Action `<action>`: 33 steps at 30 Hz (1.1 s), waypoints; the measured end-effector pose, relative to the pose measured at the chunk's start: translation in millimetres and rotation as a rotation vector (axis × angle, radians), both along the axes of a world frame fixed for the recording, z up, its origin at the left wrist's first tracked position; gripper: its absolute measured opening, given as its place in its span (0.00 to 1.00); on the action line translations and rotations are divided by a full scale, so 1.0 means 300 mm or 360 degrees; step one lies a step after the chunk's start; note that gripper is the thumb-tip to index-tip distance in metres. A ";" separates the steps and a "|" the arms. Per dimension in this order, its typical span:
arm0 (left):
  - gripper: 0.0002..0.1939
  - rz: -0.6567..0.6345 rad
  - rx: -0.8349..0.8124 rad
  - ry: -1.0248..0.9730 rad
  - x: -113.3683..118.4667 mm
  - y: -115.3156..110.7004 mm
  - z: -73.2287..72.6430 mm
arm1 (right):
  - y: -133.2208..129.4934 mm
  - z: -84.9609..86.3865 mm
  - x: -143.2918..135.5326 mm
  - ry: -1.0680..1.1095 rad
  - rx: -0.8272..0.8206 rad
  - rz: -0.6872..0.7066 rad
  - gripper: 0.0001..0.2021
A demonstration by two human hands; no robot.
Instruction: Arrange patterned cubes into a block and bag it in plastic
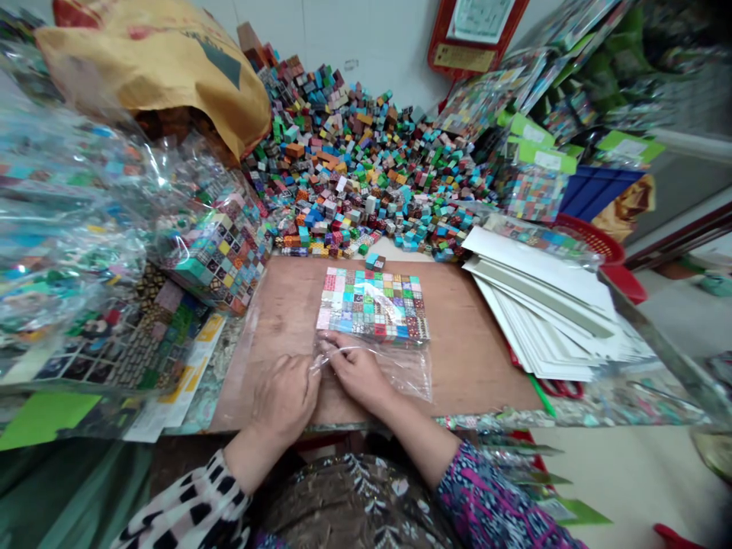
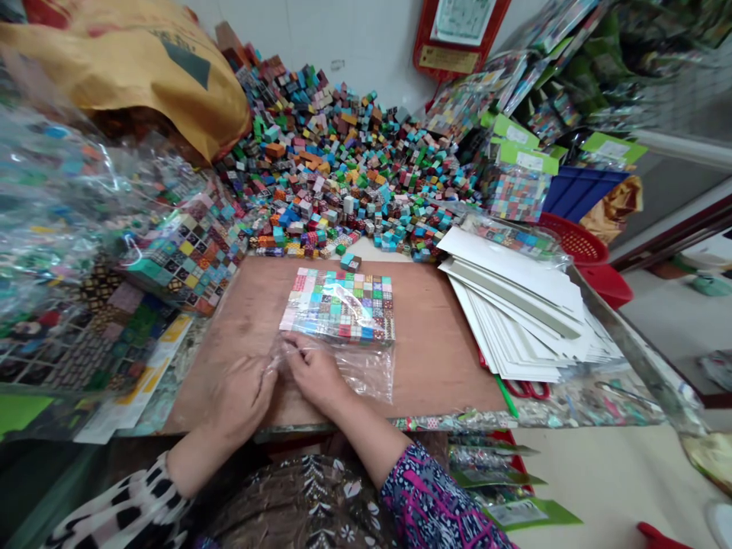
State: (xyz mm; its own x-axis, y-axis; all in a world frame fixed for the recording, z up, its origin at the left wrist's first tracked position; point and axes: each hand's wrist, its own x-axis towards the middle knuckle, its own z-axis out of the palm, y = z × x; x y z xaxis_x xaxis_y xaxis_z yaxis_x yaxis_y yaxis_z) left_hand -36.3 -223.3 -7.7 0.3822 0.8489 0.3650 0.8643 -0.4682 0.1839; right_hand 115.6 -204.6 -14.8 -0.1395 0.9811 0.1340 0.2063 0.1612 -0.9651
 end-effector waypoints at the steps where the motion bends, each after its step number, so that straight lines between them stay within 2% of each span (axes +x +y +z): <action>1: 0.20 -0.0026 0.0013 0.0003 -0.001 -0.002 0.000 | 0.002 0.001 -0.001 0.0043 -0.0076 -0.0012 0.16; 5: 0.20 -0.0109 0.0018 0.0016 0.001 -0.011 -0.001 | 0.013 -0.007 -0.004 0.0180 -0.0180 -0.0104 0.19; 12: 0.21 -0.0182 0.0015 0.0107 -0.013 -0.025 -0.017 | 0.044 -0.060 -0.025 0.0388 -0.0307 -0.0296 0.17; 21: 0.21 -0.0267 0.0052 0.0159 -0.034 -0.026 -0.052 | 0.051 -0.079 -0.050 0.0518 -0.0371 -0.0352 0.19; 27: 0.21 -0.0294 0.0003 0.0114 -0.034 -0.023 -0.058 | 0.065 -0.095 -0.055 0.0493 -0.0346 -0.0337 0.20; 33: 0.21 -0.0228 -0.0025 -0.0096 -0.028 -0.019 -0.027 | 0.051 -0.070 -0.030 0.0312 -0.0224 -0.0322 0.15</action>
State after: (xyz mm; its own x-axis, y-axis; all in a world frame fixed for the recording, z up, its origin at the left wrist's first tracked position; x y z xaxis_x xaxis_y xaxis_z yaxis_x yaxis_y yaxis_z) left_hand -44.7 -229.0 -15.7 0.4776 0.7932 0.3778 0.7762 -0.5824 0.2415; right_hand 106.5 -189.4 -35.7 0.0757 0.9971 -0.0003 0.0281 -0.0024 -0.9996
